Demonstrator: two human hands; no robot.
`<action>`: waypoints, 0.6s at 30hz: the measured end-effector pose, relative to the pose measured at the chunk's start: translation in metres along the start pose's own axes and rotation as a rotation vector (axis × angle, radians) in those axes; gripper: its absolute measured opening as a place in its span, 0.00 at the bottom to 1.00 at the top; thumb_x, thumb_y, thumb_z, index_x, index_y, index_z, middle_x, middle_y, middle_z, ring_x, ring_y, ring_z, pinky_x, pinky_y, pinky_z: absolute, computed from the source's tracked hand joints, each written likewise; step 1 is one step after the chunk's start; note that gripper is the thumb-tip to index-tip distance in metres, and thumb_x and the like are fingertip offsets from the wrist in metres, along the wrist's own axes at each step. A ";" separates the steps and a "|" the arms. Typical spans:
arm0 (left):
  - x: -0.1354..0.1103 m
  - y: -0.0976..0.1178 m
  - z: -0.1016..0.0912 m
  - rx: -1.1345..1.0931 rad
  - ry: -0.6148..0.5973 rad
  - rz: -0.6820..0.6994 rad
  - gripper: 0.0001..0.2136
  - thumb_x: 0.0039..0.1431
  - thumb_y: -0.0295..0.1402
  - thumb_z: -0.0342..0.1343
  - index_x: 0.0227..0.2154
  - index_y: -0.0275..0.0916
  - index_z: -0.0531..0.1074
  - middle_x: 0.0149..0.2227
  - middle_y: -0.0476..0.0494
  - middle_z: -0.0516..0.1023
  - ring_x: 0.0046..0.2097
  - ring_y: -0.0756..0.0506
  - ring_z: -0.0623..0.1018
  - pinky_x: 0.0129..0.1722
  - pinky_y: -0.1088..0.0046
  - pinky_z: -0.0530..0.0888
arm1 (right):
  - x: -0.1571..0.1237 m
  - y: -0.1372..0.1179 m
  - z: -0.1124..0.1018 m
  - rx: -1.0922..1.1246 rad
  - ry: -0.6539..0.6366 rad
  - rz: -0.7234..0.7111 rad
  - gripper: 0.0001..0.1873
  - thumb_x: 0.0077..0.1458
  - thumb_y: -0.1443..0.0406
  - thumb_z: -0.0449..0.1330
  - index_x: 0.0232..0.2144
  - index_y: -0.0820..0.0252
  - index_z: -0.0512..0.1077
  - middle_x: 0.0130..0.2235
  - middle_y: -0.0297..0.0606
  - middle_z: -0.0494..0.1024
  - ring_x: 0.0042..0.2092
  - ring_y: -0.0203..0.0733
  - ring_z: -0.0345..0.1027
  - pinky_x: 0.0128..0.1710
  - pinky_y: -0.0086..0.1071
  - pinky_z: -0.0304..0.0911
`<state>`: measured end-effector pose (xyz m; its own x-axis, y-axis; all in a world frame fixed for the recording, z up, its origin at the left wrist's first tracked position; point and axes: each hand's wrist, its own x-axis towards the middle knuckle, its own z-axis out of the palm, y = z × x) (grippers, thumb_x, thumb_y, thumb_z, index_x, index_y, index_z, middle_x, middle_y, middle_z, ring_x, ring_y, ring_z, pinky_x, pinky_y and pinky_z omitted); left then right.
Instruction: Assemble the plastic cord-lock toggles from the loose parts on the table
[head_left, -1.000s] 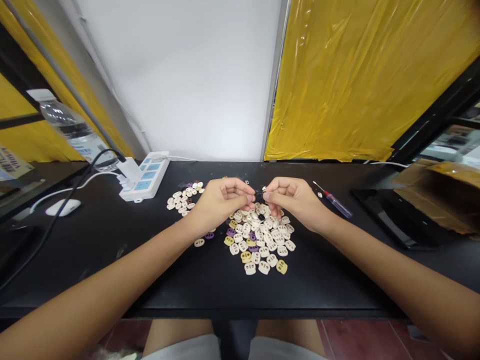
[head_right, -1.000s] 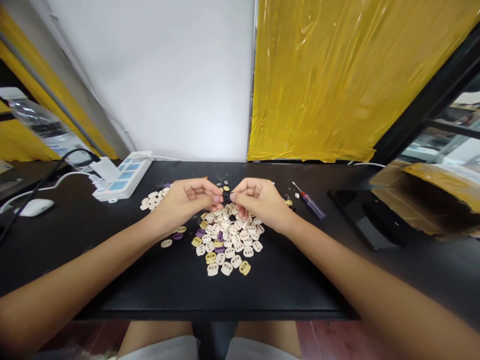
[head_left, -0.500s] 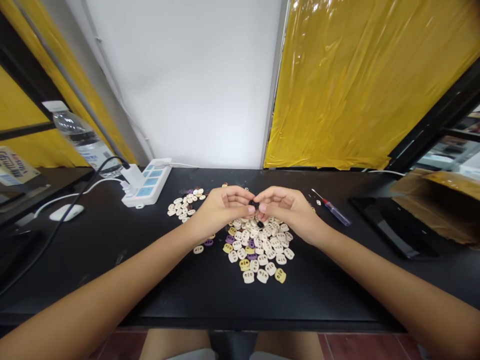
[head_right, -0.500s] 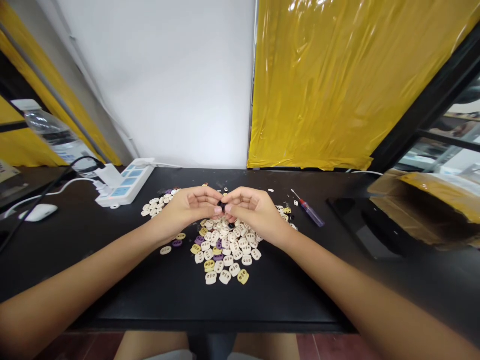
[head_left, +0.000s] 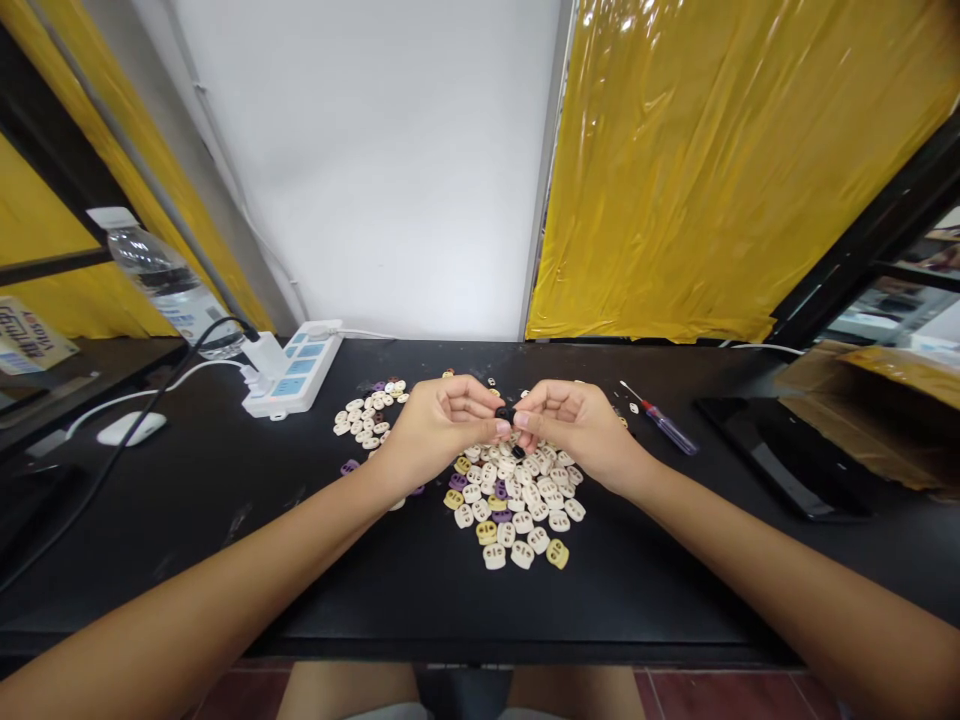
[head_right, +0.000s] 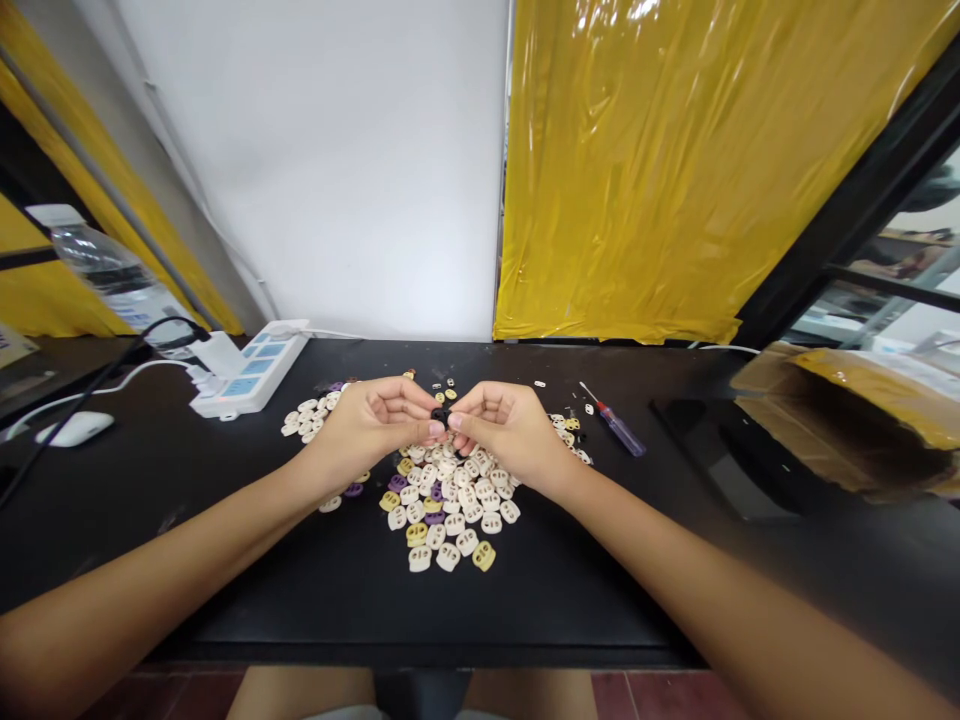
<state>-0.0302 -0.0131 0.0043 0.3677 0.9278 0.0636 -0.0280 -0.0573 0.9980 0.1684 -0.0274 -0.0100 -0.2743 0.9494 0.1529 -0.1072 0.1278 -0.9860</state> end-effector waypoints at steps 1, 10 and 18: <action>-0.002 -0.001 0.001 0.000 0.008 0.002 0.17 0.37 0.25 0.76 0.31 0.34 0.77 0.26 0.47 0.84 0.30 0.49 0.84 0.32 0.76 0.80 | -0.001 0.000 0.001 0.000 0.000 -0.005 0.16 0.42 0.60 0.78 0.27 0.60 0.77 0.23 0.34 0.80 0.25 0.36 0.74 0.28 0.31 0.71; 0.007 -0.008 -0.003 0.213 -0.049 0.083 0.12 0.47 0.31 0.71 0.35 0.35 0.77 0.29 0.50 0.79 0.31 0.51 0.79 0.35 0.74 0.76 | 0.017 -0.005 -0.032 -0.247 0.088 -0.055 0.16 0.45 0.55 0.73 0.31 0.60 0.79 0.27 0.34 0.79 0.28 0.36 0.71 0.32 0.33 0.69; 0.006 -0.006 -0.011 0.529 -0.200 0.094 0.11 0.59 0.37 0.63 0.39 0.35 0.80 0.32 0.42 0.83 0.30 0.49 0.78 0.31 0.72 0.72 | 0.015 -0.035 -0.091 -0.855 -0.113 0.213 0.09 0.49 0.59 0.68 0.26 0.60 0.79 0.26 0.36 0.79 0.29 0.39 0.68 0.32 0.33 0.61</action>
<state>-0.0375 -0.0029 -0.0011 0.5560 0.8251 0.1003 0.3814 -0.3605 0.8512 0.2551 0.0088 0.0208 -0.3043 0.9493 -0.0787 0.6949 0.1647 -0.7000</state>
